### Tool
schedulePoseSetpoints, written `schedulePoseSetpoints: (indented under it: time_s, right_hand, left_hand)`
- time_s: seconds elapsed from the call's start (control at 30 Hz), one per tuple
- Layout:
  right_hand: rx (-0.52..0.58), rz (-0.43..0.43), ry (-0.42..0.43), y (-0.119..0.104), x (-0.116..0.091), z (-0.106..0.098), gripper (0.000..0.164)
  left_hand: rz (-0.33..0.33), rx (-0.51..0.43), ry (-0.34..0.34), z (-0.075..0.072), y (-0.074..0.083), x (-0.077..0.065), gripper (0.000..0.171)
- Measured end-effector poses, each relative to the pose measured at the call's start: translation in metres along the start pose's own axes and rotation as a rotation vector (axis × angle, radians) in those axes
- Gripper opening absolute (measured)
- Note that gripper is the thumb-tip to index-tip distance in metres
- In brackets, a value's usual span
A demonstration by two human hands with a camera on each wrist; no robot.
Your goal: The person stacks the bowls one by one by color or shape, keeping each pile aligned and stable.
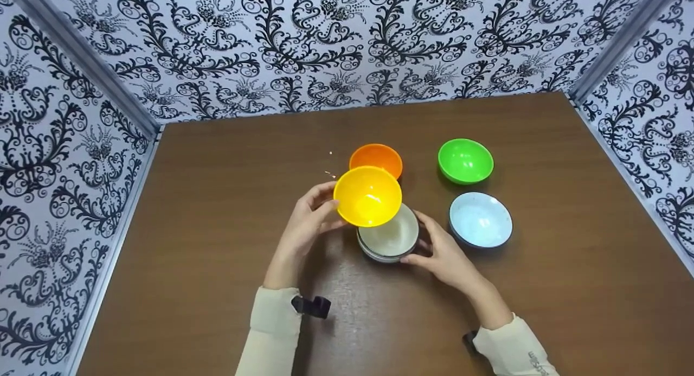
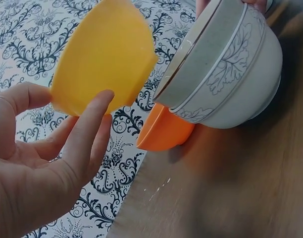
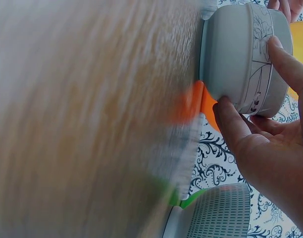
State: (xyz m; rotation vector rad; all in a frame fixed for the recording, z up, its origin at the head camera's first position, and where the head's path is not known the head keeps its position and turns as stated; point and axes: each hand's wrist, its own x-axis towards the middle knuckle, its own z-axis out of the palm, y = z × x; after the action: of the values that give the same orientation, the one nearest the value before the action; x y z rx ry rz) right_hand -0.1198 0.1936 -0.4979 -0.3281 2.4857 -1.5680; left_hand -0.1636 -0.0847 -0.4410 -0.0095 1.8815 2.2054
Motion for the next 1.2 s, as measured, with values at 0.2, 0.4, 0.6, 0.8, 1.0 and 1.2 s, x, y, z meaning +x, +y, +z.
schedulePoseSetpoints:
  time_s: [0.2, 0.4, 0.6, 0.8, 1.0, 1.2]
  right_hand:
    - [-0.005, 0.002, -0.007, 0.0, 0.0, 0.0, 0.099]
    - [-0.025, -0.004, -0.007, 0.0, 0.0, 0.0, 0.099]
    - [-0.03, -0.012, 0.005, -0.005, -0.002, -0.001, 0.106]
    - [-0.054, -0.056, 0.085, -0.017, -0.002, -0.002, 0.098]
    - [-0.043, -0.067, 0.139, -0.023, -0.001, -0.001, 0.089]
    - [-0.019, -0.103, 0.176, -0.027, -0.002, -0.001, 0.081]
  left_hand:
    - [-0.011, 0.02, -0.016, 0.004, -0.003, 0.0, 0.045]
    - [-0.012, 0.039, -0.029, 0.008, -0.005, 0.0, 0.046]
    - [-0.012, 0.071, -0.046, 0.011, -0.004, -0.001, 0.045]
    - [-0.007, 0.092, -0.07, 0.016, -0.005, -0.001, 0.044]
    - [-0.022, 0.109, -0.086, 0.02, -0.006, -0.004, 0.043]
    - [-0.01, 0.13, -0.105, 0.022, -0.007, -0.005, 0.043]
